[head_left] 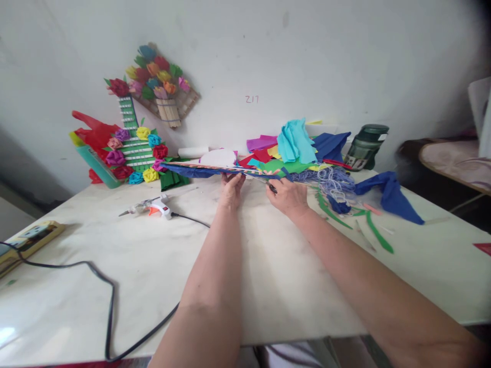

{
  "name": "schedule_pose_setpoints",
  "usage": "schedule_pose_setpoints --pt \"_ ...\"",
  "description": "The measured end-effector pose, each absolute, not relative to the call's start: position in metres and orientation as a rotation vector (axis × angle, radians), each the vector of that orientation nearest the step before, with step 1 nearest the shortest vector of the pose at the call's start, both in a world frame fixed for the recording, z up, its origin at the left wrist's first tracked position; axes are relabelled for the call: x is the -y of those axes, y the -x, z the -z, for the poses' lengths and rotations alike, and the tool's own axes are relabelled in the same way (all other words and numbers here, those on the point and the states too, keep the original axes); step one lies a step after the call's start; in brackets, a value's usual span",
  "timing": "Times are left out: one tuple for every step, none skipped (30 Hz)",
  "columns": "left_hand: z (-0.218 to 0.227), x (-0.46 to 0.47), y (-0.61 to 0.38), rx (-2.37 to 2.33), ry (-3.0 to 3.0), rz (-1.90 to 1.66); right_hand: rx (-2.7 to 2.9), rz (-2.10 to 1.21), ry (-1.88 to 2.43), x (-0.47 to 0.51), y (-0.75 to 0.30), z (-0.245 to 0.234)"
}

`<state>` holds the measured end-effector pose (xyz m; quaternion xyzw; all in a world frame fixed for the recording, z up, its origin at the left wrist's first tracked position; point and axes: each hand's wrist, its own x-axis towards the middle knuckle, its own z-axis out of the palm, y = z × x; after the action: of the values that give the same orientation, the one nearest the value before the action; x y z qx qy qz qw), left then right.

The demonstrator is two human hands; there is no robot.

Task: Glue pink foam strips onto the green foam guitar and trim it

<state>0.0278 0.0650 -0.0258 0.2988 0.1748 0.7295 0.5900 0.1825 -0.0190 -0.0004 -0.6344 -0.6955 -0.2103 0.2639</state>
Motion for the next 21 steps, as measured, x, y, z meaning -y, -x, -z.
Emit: schedule_pose_setpoints --pt "0.0260 -0.0652 -0.0276 -0.406 -0.696 -1.701 1.879 0.560 1.719 0.0192 -0.1821 -0.0001" --pt "0.0261 -0.0652 -0.0275 -0.403 -0.699 -1.703 1.877 0.552 1.722 0.0193 -0.1818 -0.0003" --pt "0.0261 -0.0652 -0.0273 -0.403 -0.704 -1.705 1.876 0.547 1.721 0.0192 -0.1817 -0.0004" --pt "0.0261 -0.0651 -0.0272 -0.406 -0.707 -1.707 1.873 0.544 1.718 0.0190 -0.1816 -0.0003" --pt "0.0261 -0.0650 -0.0270 -0.413 -0.708 -1.709 1.869 0.545 1.714 0.0187 -0.1816 -0.0001" --pt "0.0261 -0.0650 -0.0269 -0.420 -0.708 -1.712 1.866 0.548 1.709 0.0185 -0.1816 0.0002" --pt "0.0261 -0.0650 -0.0267 -0.426 -0.708 -1.716 1.864 0.550 1.705 0.0184 -0.1816 0.0005" --pt "0.0262 -0.0651 -0.0265 -0.430 -0.707 -1.720 1.864 0.552 1.703 0.0185 -0.1815 0.0006" --pt "0.0263 -0.0652 -0.0263 -0.437 -0.707 -1.726 1.865 0.552 1.703 0.0188 -0.1813 0.0007" --pt "0.0265 -0.0654 -0.0261 -0.445 -0.709 -1.732 1.867 0.551 1.705 0.0192 -0.1810 0.0006" --pt "0.0266 -0.0656 -0.0259 -0.457 -0.711 -1.738 1.871 0.549 1.705 0.0196 -0.1807 0.0005" --pt "0.0266 -0.0657 -0.0258 -0.471 -0.711 -1.744 1.874 0.547 1.706 0.0200 -0.1804 0.0003" --pt "0.0265 -0.0657 -0.0258 -0.487 -0.708 -1.749 1.878 0.545 1.703 0.0203 -0.1802 0.0002" --pt "0.0263 -0.0657 -0.0258 -0.502 -0.701 -1.753 1.882 0.545 1.700 0.0205 -0.1800 0.0002" --pt "0.0258 -0.0655 -0.0259 -0.515 -0.690 -1.756 1.887 0.545 1.695 0.0206 -0.1799 0.0003" --pt "0.0253 -0.0651 -0.0261 -0.525 -0.679 -1.760 1.892 0.547 1.689 0.0206 -0.1799 0.0004" --pt "0.0247 -0.0647 -0.0262 -0.534 -0.669 -1.764 1.896 0.550 1.684 0.0206 -0.1799 0.0005" --pt "0.0242 -0.0643 -0.0264 -0.542 -0.665 -1.770 1.899 0.551 1.681 0.0206 -0.1800 0.0006" --pt "0.0238 -0.0639 -0.0265 -0.550 -0.666 -1.775 1.905 0.551 1.677 0.0206 -0.1801 0.0007" --pt "0.0236 -0.0636 -0.0265 -0.557 -0.670 -1.780 1.911 0.550 1.674 0.0206 -0.1801 0.0007" --pt "0.0237 -0.0635 -0.0266 -0.564 -0.673 -1.785 1.917 0.549 1.670 0.0206 -0.1801 0.0007"
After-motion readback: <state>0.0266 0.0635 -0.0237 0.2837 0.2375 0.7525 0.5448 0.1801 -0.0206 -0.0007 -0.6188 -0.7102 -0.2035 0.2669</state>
